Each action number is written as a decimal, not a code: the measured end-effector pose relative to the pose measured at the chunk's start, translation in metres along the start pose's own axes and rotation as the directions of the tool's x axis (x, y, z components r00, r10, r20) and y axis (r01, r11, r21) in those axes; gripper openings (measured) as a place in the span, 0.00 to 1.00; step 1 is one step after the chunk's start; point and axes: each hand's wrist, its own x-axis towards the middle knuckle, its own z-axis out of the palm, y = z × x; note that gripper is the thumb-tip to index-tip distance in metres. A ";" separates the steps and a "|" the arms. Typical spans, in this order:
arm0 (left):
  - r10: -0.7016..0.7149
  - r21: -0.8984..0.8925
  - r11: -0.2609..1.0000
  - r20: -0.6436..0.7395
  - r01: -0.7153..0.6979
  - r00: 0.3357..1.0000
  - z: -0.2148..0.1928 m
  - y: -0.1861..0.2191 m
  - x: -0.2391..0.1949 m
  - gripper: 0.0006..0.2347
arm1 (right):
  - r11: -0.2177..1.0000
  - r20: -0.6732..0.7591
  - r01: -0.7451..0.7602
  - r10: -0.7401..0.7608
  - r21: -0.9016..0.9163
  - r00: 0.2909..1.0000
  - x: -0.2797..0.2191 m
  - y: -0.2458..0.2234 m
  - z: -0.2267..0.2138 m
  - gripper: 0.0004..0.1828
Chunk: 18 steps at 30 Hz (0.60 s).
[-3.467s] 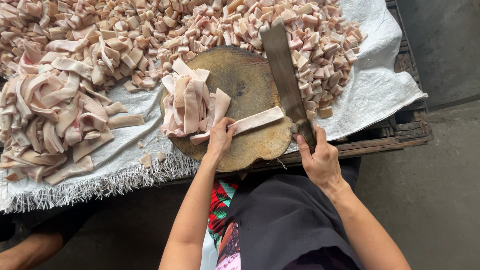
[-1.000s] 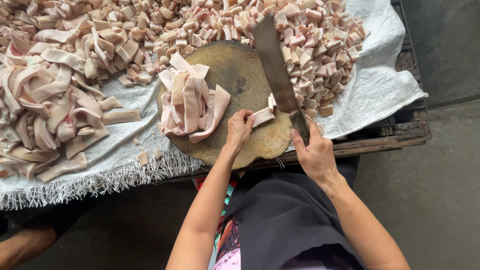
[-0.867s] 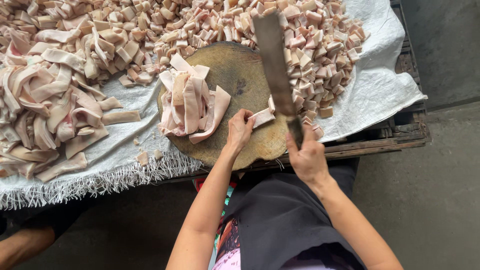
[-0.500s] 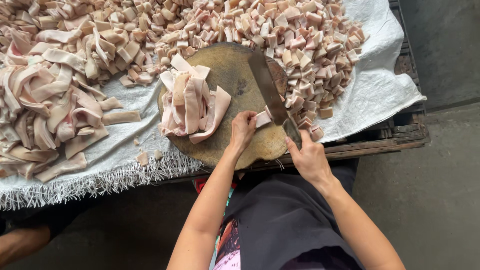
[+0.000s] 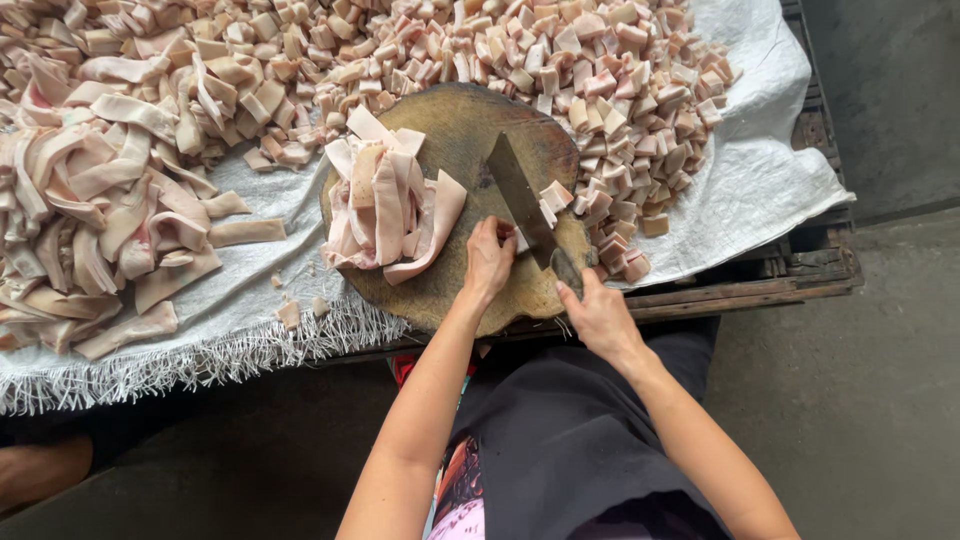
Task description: The person uses a cleaver to chop large pieces of pork skin into small cubes on a wooden cutting board.
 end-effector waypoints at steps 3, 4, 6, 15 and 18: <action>0.005 -0.008 1.000 0.011 -0.005 1.000 -0.004 0.000 -0.004 0.08 | 0.962 0.080 -0.256 0.249 0.094 0.965 -0.013 -0.031 -0.022 0.21; 0.008 -0.020 1.000 0.017 -0.008 1.000 -0.005 0.003 -0.005 0.09 | 0.974 0.043 -0.196 0.193 0.113 0.980 -0.017 -0.039 -0.027 0.21; -0.059 -0.021 0.998 0.008 0.059 0.998 -0.017 0.007 -0.014 0.07 | 0.986 -0.033 -0.074 0.079 0.147 0.996 -0.028 -0.045 -0.038 0.20; 0.207 0.808 0.587 -0.210 0.051 0.956 -0.069 -0.029 -0.027 0.12 | 0.986 0.106 -0.097 0.112 -0.136 0.988 -0.073 -0.003 -0.015 0.20; 0.145 0.683 0.731 -0.171 0.011 0.975 -0.046 -0.048 -0.033 0.10 | 0.992 0.049 -0.079 0.084 -0.101 0.995 -0.073 0.016 -0.010 0.20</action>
